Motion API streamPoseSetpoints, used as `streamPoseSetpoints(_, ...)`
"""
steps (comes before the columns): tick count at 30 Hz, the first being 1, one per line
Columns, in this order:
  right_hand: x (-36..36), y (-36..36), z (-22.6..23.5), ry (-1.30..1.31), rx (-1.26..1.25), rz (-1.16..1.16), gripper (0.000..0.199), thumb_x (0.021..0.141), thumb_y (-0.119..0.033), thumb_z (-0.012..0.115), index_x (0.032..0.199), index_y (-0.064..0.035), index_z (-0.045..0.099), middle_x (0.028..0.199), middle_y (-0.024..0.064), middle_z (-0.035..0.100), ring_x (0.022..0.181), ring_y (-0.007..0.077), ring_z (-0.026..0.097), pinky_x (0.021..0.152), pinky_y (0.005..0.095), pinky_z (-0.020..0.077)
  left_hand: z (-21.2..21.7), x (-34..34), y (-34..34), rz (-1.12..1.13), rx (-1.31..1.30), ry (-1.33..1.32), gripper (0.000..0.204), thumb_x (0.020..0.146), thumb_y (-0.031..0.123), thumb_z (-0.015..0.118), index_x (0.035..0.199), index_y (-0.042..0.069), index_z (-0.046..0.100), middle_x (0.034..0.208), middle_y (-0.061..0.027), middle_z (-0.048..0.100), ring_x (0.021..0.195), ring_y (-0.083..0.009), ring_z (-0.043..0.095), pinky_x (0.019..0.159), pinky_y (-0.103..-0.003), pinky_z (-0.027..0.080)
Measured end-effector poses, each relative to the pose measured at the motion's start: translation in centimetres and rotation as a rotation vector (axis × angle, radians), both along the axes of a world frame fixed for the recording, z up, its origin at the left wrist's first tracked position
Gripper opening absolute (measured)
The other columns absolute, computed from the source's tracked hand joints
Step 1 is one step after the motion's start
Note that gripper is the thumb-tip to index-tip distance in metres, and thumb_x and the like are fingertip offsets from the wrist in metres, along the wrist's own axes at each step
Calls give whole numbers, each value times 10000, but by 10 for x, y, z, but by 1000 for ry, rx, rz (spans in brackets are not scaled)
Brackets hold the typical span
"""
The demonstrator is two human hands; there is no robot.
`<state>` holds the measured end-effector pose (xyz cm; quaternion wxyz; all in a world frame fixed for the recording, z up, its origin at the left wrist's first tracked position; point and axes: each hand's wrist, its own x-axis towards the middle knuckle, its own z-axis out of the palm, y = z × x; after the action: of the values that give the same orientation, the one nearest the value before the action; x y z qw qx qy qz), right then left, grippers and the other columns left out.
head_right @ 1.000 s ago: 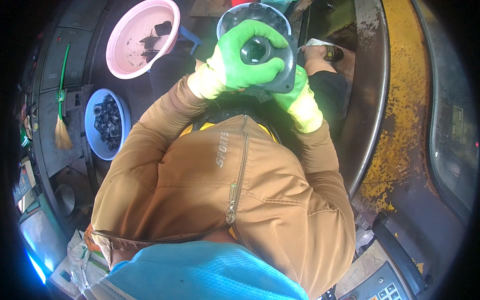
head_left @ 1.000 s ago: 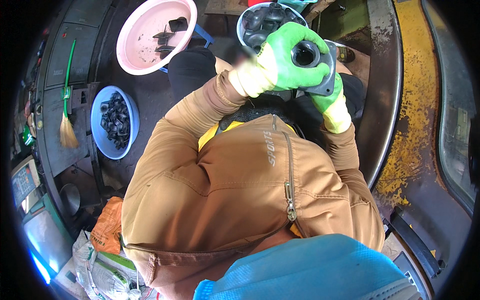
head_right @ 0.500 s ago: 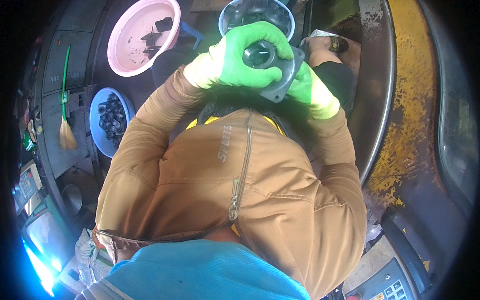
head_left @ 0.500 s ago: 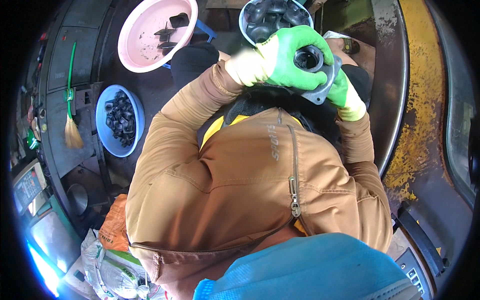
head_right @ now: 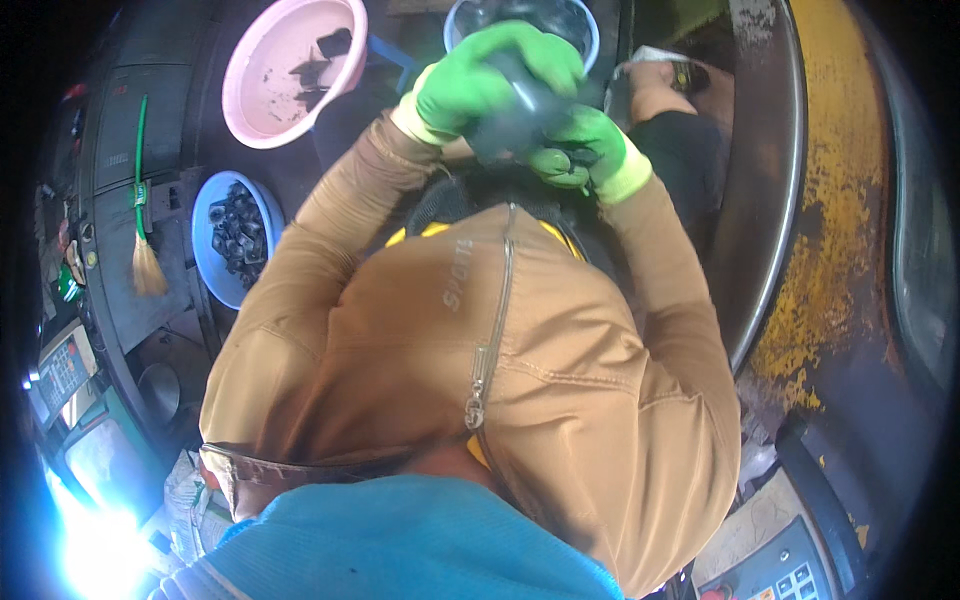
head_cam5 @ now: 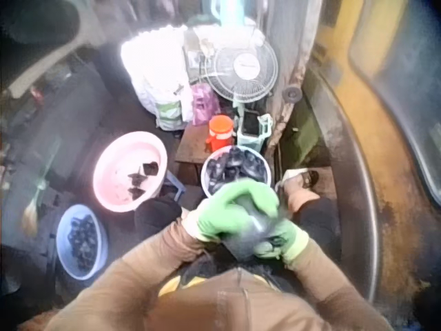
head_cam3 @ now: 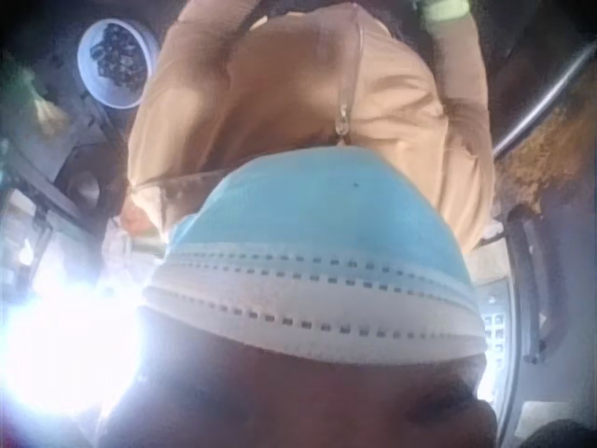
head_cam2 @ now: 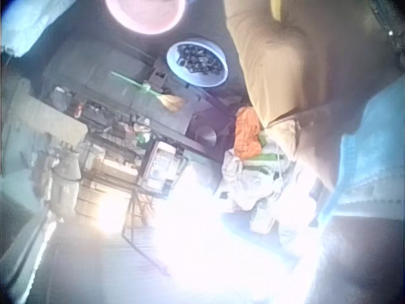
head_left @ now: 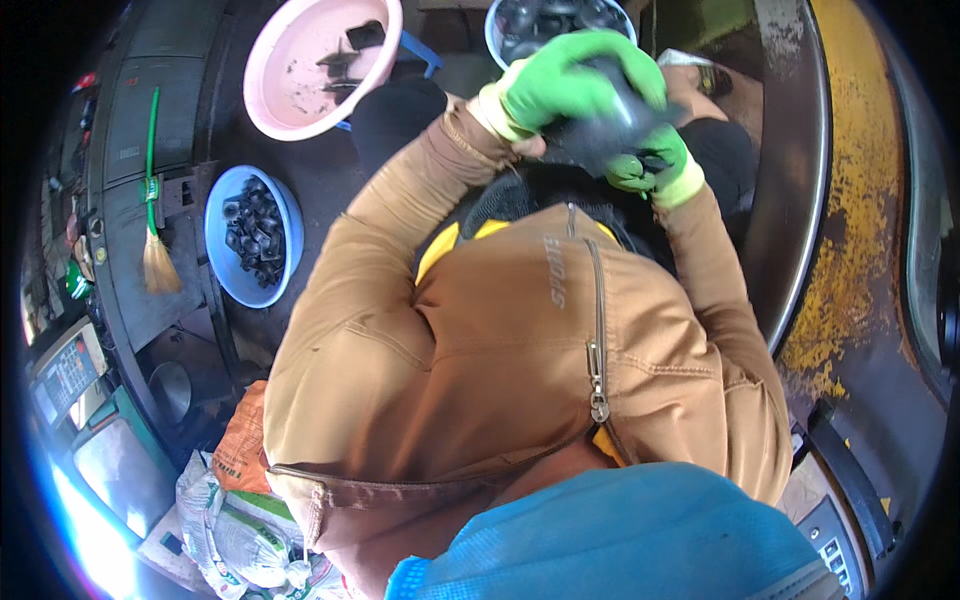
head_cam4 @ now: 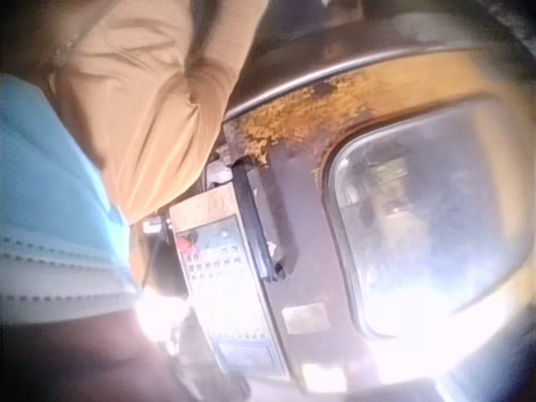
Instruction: The person sits on the floor and cleans black molded rubber parts by hand, rubbing and wiping them before placing them into a white bucket. The person handles the parts one at a time, inspecting and cleaning them repeatedly.
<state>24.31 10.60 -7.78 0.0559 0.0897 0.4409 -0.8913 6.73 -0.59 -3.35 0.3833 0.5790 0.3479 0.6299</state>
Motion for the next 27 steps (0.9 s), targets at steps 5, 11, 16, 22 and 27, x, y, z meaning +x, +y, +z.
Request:
streamPoseSetpoints(5,-3,6,21,8,-370,-272,339,994,-328,444,1120,-37,561,663,-39,403,456,60,303,405,193,232,-15,-22,13,965,98,380,371,733,178,786,1065,89,645,1041,-70,670,926,-156,655,764,-307,522)
streamPoseSetpoints(11,3,-3,31,-215,-123,-489,347,978,-332,478,1110,-34,597,691,-30,507,484,76,396,426,192,280,-22,-24,-8,842,-101,1272,758,602,336,830,1280,147,551,1315,-111,538,1191,-256,543,1074,-430,341)
streamPoseSetpoints(16,3,-18,27,-77,301,-528,343,971,-275,522,1175,-7,586,745,-8,564,578,56,474,515,186,363,-10,-18,2,468,-164,-259,770,582,274,825,1276,117,532,1278,-134,551,1163,-275,551,1014,-407,414)
streamPoseSetpoints(22,-22,-21,-2,233,1089,-707,385,937,-140,587,1294,-24,498,1212,68,585,1096,183,569,926,285,459,16,12,-4,558,-26,312,386,685,167,799,1007,31,634,1010,-106,662,916,-216,639,809,-343,518)
streamPoseSetpoints(27,-27,-40,1,348,697,-720,349,961,-123,502,1289,-27,435,1174,96,570,1059,211,577,929,324,480,32,25,-10,579,183,545,414,653,156,820,998,34,625,967,-96,634,900,-225,626,790,-336,509)
